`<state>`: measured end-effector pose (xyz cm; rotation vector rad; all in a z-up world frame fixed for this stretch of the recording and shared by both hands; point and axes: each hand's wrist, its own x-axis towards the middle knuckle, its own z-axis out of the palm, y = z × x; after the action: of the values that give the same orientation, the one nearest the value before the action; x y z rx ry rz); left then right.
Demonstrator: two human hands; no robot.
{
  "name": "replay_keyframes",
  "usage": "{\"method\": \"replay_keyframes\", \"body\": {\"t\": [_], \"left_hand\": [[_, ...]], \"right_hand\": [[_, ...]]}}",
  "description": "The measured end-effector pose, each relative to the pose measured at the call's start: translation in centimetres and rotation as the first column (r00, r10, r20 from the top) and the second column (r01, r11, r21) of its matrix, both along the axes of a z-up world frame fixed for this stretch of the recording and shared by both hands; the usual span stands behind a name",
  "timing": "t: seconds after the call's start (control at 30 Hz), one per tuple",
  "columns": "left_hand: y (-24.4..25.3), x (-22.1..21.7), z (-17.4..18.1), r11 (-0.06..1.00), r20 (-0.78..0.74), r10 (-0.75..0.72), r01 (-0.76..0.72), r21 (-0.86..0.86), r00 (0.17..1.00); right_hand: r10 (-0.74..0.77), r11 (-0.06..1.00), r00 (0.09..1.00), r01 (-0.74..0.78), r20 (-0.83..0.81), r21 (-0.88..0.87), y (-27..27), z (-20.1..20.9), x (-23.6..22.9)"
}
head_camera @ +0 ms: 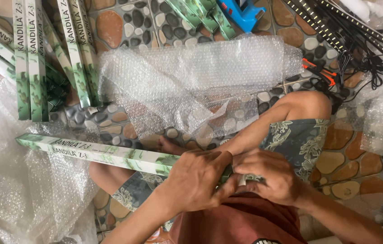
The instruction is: The person prepares LED light strips for packaging by removing them from boxes, wrapping them in bubble wrap, and securing the wrap with adhesive tape.
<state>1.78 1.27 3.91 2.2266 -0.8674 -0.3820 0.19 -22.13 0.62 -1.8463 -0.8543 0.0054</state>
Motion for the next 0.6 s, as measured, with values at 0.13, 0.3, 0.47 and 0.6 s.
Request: {"method": "replay_keyframes", "body": {"t": [0.13,0.3,0.47,0.6], "left_hand": [[0.0,-0.1,0.0,0.997,0.115,0.045,-0.037,-0.065,0.992],[0.2,-0.2,1.1,0.991,0.088,0.064,-0.053,-0.125,0.994],[0.3,-1.1,-1.8,0.998,0.151,-0.054,0.051,0.023,0.987],[0.1,-1.3,-2.2,0.996,0.198,-0.084,0.075,0.053,0.977]], "right_hand": [[0.049,0.993,0.995,-0.039,-0.089,0.113,-0.4,-0.5,1.0],[0.121,0.992,0.964,-0.107,-0.236,0.070,-0.6,-0.4,1.2],[0.173,0.982,0.946,-0.144,-0.274,0.122,-0.2,0.2,2.2],[0.177,0.982,0.940,-0.149,-0.290,0.118,-0.3,0.3,2.1]]}}
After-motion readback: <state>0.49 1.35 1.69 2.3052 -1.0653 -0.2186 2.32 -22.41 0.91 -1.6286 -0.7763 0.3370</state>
